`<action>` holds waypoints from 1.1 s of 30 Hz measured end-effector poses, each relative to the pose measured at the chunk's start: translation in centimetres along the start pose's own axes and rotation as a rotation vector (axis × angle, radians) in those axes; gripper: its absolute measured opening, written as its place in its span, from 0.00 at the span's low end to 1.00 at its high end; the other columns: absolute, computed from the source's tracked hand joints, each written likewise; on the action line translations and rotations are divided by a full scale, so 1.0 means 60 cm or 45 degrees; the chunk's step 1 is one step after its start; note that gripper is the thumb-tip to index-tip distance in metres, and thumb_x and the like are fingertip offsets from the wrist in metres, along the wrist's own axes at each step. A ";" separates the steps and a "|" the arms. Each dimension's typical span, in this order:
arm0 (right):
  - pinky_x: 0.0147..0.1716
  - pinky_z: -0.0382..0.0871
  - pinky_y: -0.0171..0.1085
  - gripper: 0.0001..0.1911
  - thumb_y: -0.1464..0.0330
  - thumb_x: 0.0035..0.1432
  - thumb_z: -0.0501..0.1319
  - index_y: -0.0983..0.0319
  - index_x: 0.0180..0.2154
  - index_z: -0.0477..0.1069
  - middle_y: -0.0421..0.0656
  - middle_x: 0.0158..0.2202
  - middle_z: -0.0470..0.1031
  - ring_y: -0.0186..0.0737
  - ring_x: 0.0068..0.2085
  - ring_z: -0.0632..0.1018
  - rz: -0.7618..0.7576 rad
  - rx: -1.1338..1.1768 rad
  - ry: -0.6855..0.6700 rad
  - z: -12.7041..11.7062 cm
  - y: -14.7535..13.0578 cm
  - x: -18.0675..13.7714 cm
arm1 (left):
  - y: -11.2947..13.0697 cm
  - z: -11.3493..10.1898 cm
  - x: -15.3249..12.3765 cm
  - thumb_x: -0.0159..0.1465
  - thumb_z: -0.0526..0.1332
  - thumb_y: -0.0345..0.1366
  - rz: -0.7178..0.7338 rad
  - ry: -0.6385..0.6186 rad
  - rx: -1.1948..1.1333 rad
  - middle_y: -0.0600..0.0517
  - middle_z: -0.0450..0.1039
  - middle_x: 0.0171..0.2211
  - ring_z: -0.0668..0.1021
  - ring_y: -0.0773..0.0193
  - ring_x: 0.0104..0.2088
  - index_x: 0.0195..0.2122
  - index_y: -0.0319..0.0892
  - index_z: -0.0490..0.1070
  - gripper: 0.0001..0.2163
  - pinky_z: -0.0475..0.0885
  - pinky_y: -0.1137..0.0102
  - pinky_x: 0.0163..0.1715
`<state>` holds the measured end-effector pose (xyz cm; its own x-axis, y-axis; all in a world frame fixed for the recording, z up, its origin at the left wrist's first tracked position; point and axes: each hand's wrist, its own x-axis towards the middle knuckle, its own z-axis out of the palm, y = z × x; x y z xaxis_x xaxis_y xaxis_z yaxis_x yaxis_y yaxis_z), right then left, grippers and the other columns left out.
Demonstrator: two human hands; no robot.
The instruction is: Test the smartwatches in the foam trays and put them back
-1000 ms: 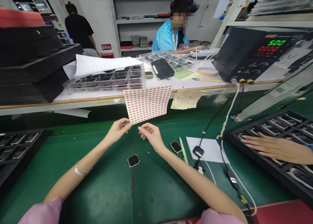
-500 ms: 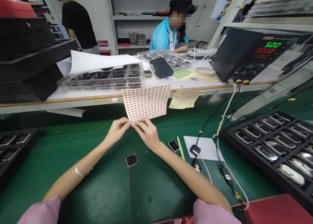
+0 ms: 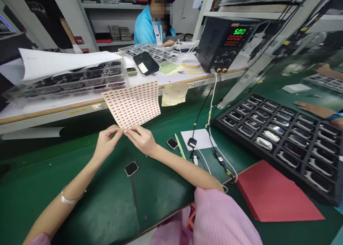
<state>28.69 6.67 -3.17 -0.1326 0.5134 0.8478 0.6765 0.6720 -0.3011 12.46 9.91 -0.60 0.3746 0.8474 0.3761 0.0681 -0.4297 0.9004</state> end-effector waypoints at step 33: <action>0.32 0.76 0.39 0.14 0.77 0.62 0.58 0.61 0.47 0.75 0.48 0.36 0.74 0.41 0.35 0.77 -0.092 0.210 0.005 -0.005 0.003 0.015 | 0.012 0.008 -0.004 0.68 0.53 0.35 0.250 0.079 0.336 0.49 0.69 0.32 0.72 0.59 0.35 0.31 0.42 0.68 0.09 0.66 0.65 0.37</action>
<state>28.91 7.08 -2.33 -0.1737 0.4589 0.8714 0.5373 0.7857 -0.3067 12.87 9.26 -0.11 0.3477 0.7544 0.5568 0.2404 -0.6457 0.7247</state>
